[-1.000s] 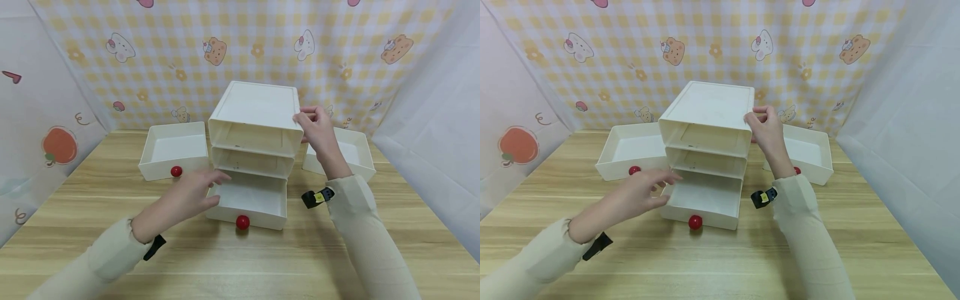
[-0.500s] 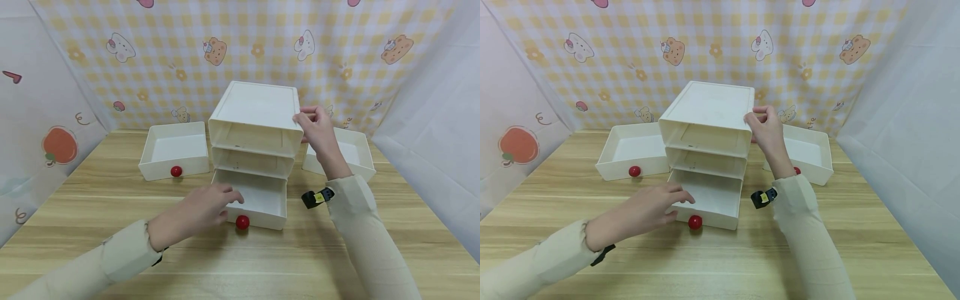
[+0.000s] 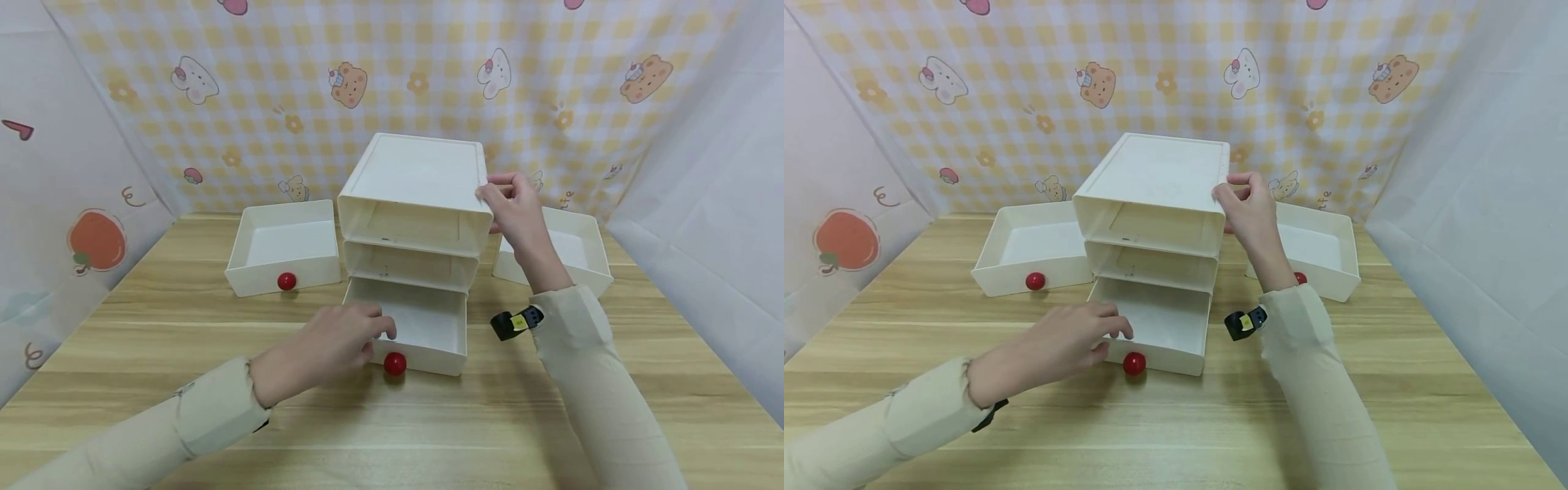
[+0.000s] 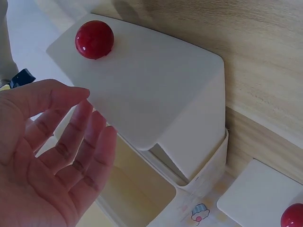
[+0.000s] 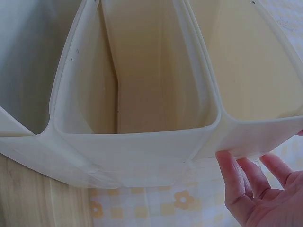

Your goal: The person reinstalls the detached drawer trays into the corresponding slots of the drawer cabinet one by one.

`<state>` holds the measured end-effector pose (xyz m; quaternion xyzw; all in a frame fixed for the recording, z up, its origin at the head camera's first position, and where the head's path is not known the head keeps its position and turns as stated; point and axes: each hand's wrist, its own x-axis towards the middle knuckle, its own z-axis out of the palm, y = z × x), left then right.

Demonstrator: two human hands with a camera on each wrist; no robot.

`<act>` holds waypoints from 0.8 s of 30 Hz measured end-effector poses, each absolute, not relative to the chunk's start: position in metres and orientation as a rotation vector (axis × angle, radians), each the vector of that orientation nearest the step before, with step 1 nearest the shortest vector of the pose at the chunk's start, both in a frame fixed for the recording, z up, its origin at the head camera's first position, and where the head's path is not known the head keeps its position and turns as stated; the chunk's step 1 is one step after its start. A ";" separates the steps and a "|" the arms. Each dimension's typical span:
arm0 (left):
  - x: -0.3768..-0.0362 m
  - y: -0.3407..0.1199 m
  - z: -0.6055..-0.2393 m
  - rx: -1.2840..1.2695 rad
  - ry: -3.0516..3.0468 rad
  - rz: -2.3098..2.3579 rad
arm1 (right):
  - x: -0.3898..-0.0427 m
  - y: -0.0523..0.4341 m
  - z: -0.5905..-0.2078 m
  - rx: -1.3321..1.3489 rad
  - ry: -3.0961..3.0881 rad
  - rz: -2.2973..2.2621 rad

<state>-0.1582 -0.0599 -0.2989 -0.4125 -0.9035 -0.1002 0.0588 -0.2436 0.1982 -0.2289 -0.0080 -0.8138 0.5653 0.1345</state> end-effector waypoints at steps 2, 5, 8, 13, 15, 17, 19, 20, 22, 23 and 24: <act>-0.158 -0.060 -0.299 -1.247 -2.733 -0.288 | -0.243 0.198 -0.229 -0.025 -2.357 1.637; -0.159 -0.059 -0.300 -1.246 -2.727 -0.264 | -0.244 0.198 -0.229 -0.028 -2.355 1.634; -0.160 -0.059 -0.301 -1.245 -2.728 -0.247 | -0.244 0.198 -0.229 -0.029 -2.355 1.633; -0.160 -0.058 -0.301 -1.244 -2.738 -0.242 | -0.244 0.198 -0.229 -0.029 -2.361 1.634; -0.161 -0.058 -0.301 -1.242 -2.740 -0.242 | -0.244 0.198 -0.229 -0.031 -2.362 1.635; -0.162 -0.057 -0.300 -1.238 -2.738 -0.242 | -0.244 0.198 -0.229 -0.031 -2.362 1.633; -0.163 -0.057 -0.300 -1.234 -2.732 -0.243 | -0.244 0.198 -0.229 -0.030 -2.364 1.631; -0.163 -0.057 -0.300 -1.231 -2.730 -0.243 | -0.244 0.198 -0.229 -0.028 -2.363 1.632; -0.164 -0.056 -0.300 -1.232 -2.726 -0.244 | -0.244 0.198 -0.229 -0.025 -2.360 1.634; -0.164 -0.056 -0.299 -1.233 -2.726 -0.247 | -0.244 0.198 -0.229 -0.024 -2.359 1.634; -0.165 -0.056 -0.299 -1.235 -2.726 -0.249 | -0.244 0.198 -0.228 -0.024 -2.359 1.634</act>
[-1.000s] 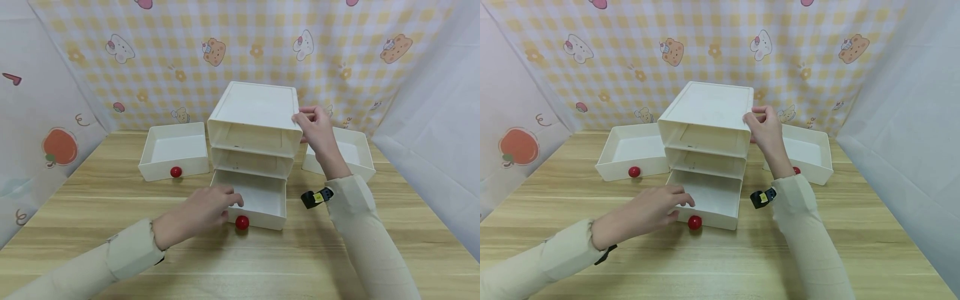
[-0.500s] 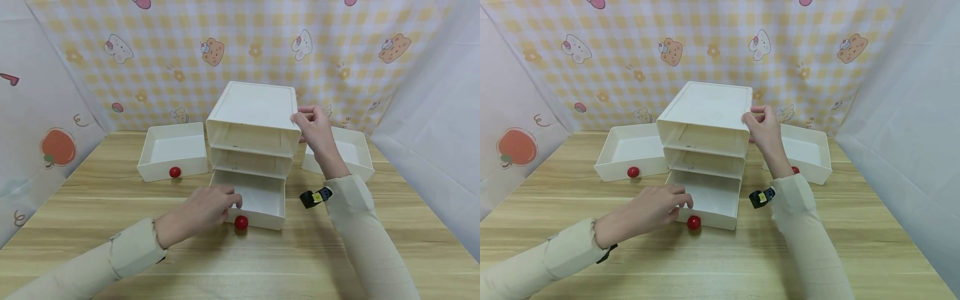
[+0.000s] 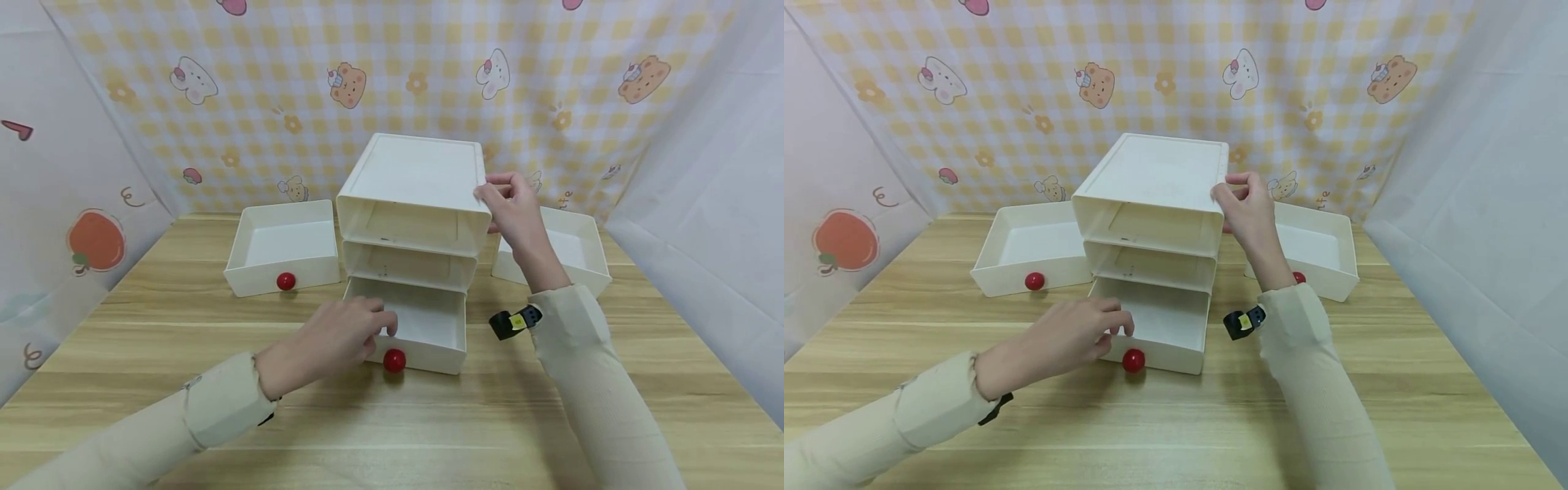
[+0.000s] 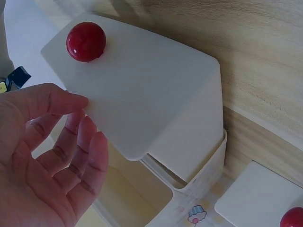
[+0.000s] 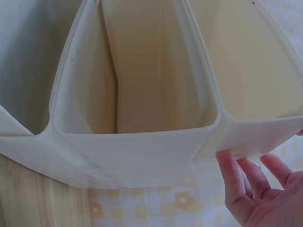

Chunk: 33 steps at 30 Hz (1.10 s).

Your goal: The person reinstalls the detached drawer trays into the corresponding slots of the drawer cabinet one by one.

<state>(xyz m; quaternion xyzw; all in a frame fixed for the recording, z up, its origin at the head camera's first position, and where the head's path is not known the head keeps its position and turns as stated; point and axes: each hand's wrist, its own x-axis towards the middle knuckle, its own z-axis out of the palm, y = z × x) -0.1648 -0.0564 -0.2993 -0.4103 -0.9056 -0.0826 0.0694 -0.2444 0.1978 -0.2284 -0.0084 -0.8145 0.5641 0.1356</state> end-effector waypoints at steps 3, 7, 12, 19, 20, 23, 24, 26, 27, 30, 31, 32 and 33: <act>-0.166 -0.056 -0.299 -1.238 -2.730 -0.255 | -0.245 0.198 -0.228 -0.024 -2.357 1.635; -0.170 -0.055 -0.299 -1.229 -2.728 -0.256 | -0.245 0.198 -0.229 -0.021 -2.363 1.631; -0.175 -0.055 -0.299 -1.221 -2.729 -0.268 | -0.245 0.198 -0.229 -0.020 -2.368 1.634; -0.183 -0.054 -0.300 -1.210 -2.718 -0.302 | -0.245 0.198 -0.229 -0.025 -2.365 1.636; -0.185 -0.054 -0.300 -1.208 -2.719 -0.305 | -0.245 0.198 -0.229 -0.025 -2.365 1.636; -0.188 -0.053 -0.301 -1.200 -2.731 -0.319 | -0.244 0.198 -0.229 -0.024 -2.366 1.635; -0.190 -0.053 -0.301 -1.198 -2.733 -0.325 | -0.244 0.198 -0.229 -0.025 -2.367 1.633; -0.192 -0.052 -0.302 -1.192 -2.730 -0.328 | -0.244 0.198 -0.229 -0.028 -2.369 1.627; -0.193 -0.052 -0.302 -1.190 -2.727 -0.328 | -0.244 0.198 -0.229 -0.030 -2.369 1.625; -0.196 -0.051 -0.302 -1.183 -2.725 -0.347 | -0.244 0.197 -0.229 -0.035 -2.374 1.616; -0.197 -0.051 -0.302 -1.180 -2.727 -0.355 | -0.244 0.197 -0.229 -0.036 -2.375 1.612; -0.198 -0.050 -0.302 -1.176 -2.732 -0.364 | -0.244 0.197 -0.229 -0.038 -2.376 1.611; -0.199 -0.050 -0.302 -1.171 -2.739 -0.375 | -0.244 0.197 -0.229 -0.039 -2.377 1.608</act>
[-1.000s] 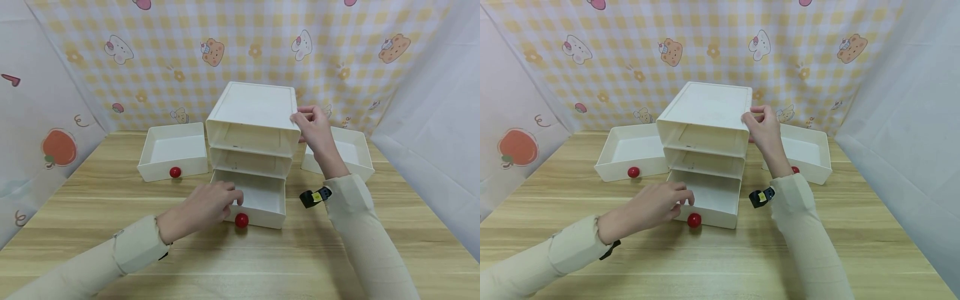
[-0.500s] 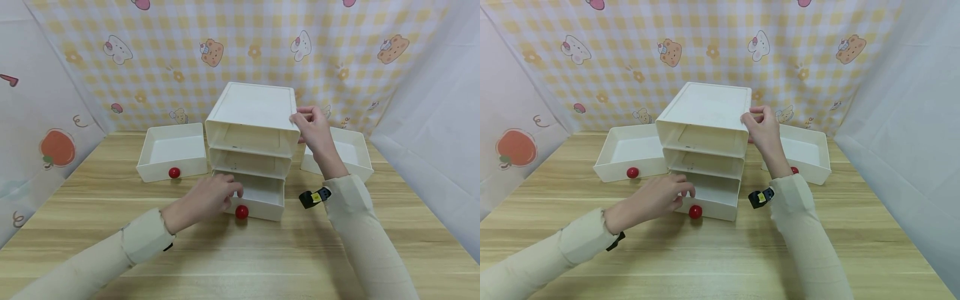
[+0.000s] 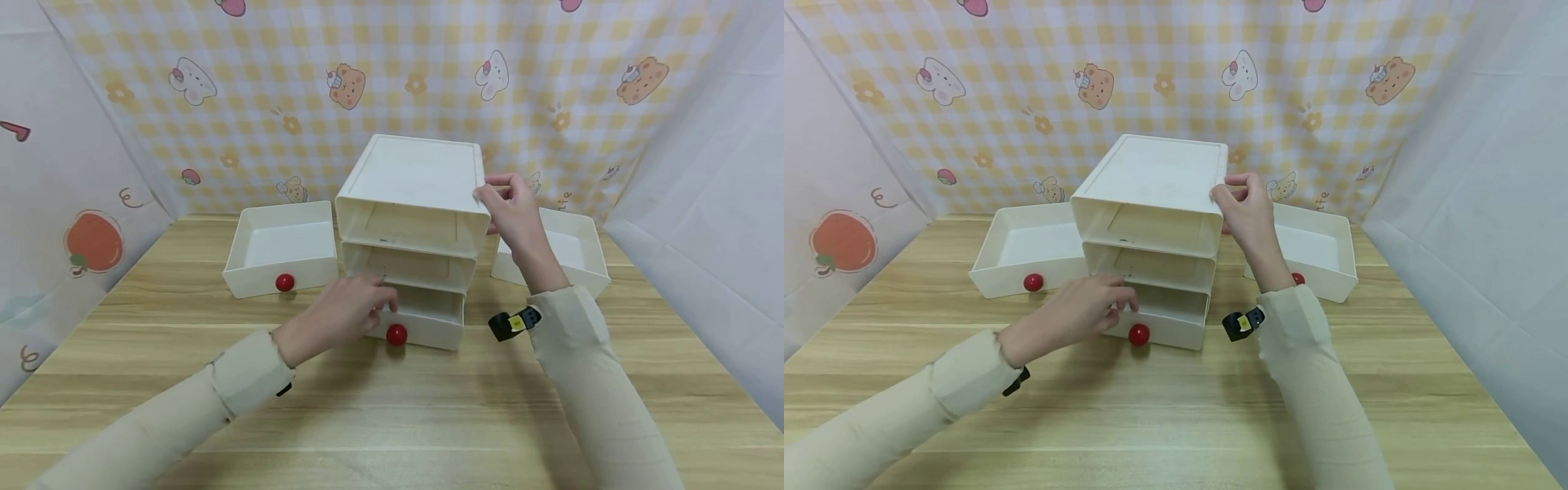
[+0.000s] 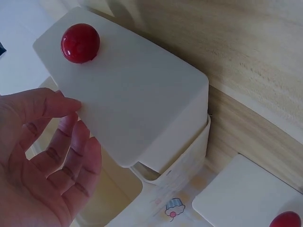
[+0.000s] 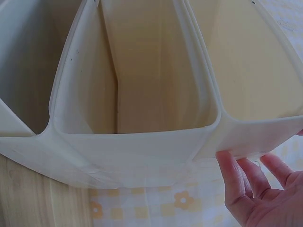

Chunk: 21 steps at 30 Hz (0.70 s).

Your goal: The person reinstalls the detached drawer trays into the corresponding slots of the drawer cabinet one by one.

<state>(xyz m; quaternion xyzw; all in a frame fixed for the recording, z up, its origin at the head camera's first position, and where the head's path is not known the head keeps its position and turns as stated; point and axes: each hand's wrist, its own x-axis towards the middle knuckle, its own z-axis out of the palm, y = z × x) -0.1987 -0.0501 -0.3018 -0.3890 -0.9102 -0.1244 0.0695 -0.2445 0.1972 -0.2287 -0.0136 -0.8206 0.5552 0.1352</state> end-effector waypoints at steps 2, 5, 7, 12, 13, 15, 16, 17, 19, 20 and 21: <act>-0.200 -0.050 -0.302 -1.157 -2.753 -0.394 | -0.244 0.197 -0.229 -0.039 -2.379 1.605; -0.200 -0.050 -0.303 -1.145 -2.752 -0.400 | -0.244 0.197 -0.229 -0.040 -2.383 1.602; -0.200 -0.050 -0.304 -1.140 -2.732 -0.378 | -0.244 0.197 -0.229 -0.038 -2.386 1.603; -0.193 -0.051 -0.308 -1.132 -2.622 -0.280 | -0.244 0.197 -0.229 -0.042 -2.386 1.605; -0.191 -0.051 -0.309 -1.132 -2.593 -0.266 | -0.244 0.197 -0.229 -0.043 -2.386 1.604; -0.186 -0.052 -0.311 -1.136 -2.543 -0.265 | -0.244 0.197 -0.229 -0.044 -2.383 1.605; -0.183 -0.053 -0.312 -1.132 -2.528 -0.269 | -0.244 0.197 -0.229 -0.044 -2.383 1.606; -0.180 -0.054 -0.314 -1.135 -2.507 -0.274 | -0.244 0.197 -0.229 -0.043 -2.382 1.606; -0.175 -0.056 -0.317 -1.152 -2.469 -0.278 | -0.244 0.197 -0.229 -0.041 -2.383 1.604; -0.172 -0.057 -0.318 -1.157 -2.464 -0.278 | -0.244 0.197 -0.229 -0.041 -2.383 1.605; -0.168 -0.058 -0.319 -1.160 -2.468 -0.269 | -0.244 0.197 -0.229 -0.041 -2.382 1.606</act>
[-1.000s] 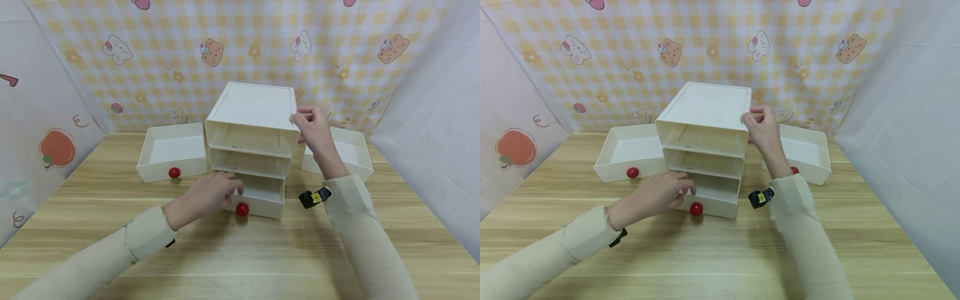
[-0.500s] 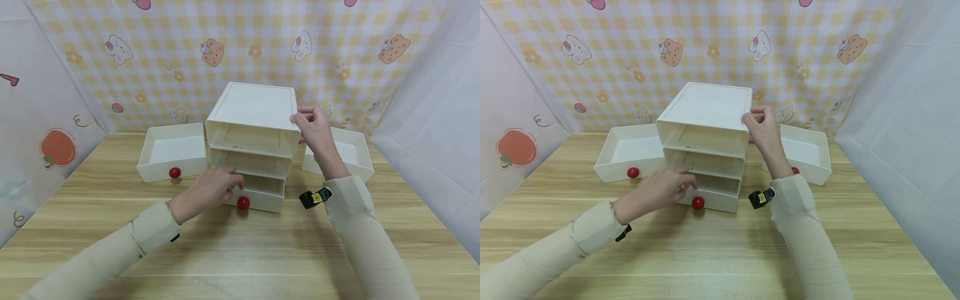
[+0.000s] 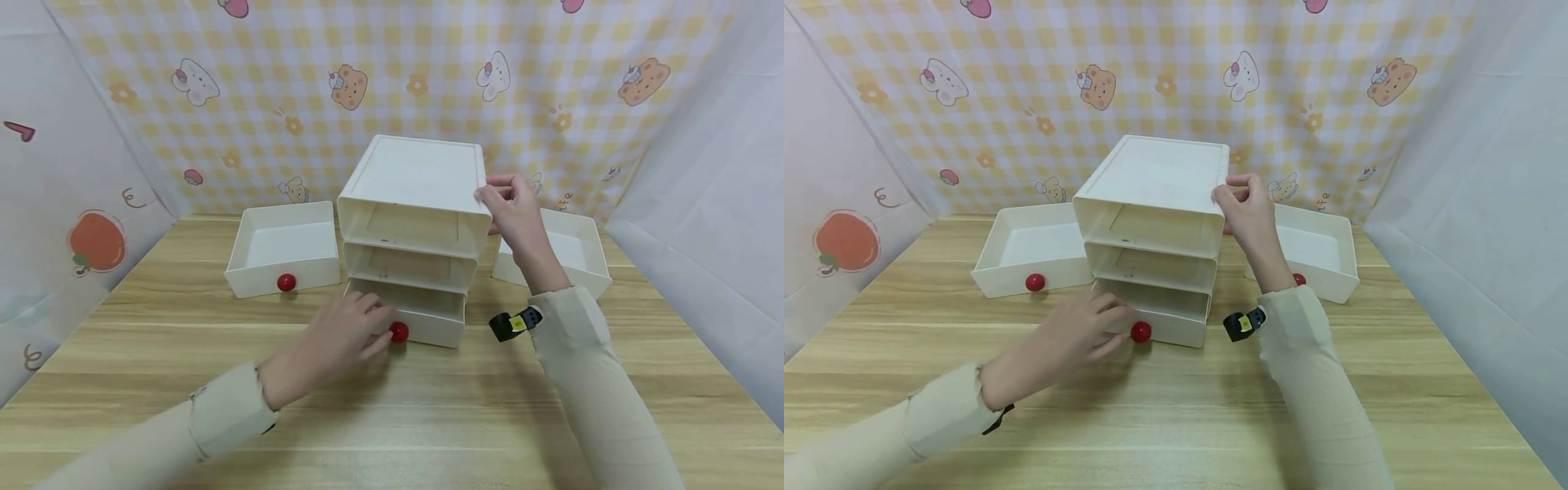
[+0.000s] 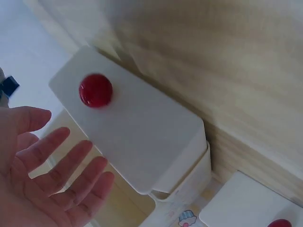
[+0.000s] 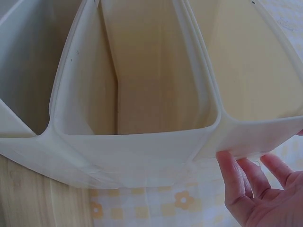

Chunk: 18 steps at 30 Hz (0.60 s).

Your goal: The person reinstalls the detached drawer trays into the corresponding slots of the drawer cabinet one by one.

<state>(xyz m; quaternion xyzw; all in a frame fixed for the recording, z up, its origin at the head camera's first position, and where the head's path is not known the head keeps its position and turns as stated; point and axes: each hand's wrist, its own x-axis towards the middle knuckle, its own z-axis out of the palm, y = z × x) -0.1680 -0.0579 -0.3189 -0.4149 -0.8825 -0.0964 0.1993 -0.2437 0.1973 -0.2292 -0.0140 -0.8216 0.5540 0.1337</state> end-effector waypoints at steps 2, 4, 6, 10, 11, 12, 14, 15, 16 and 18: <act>-0.162 -0.059 -0.322 -1.178 -2.497 -0.229 | -0.244 0.197 -0.229 -0.040 -2.383 1.608; -0.157 -0.060 -0.324 -1.193 -2.545 -0.184 | -0.244 0.197 -0.229 -0.041 -2.383 1.610; -0.151 -0.060 -0.326 -1.201 -2.591 -0.126 | -0.244 0.197 -0.229 -0.042 -2.382 1.612; -0.145 -0.061 -0.330 -1.198 -2.647 -0.048 | -0.244 0.198 -0.229 -0.044 -2.384 1.609; -0.144 -0.061 -0.330 -1.197 -2.651 -0.034 | -0.244 0.198 -0.229 -0.043 -2.385 1.608; -0.144 -0.061 -0.331 -1.195 -2.655 -0.028 | -0.244 0.198 -0.229 -0.042 -2.385 1.608; -0.143 -0.061 -0.332 -1.195 -2.652 -0.027 | -0.244 0.198 -0.229 -0.038 -2.384 1.608; -0.143 -0.061 -0.332 -1.194 -2.649 -0.026 | -0.244 0.198 -0.230 -0.037 -2.385 1.607; -0.143 -0.061 -0.332 -1.194 -2.646 -0.023 | -0.244 0.198 -0.230 -0.036 -2.384 1.607; -0.143 -0.061 -0.333 -1.188 -2.643 -0.017 | -0.244 0.198 -0.230 -0.036 -2.381 1.609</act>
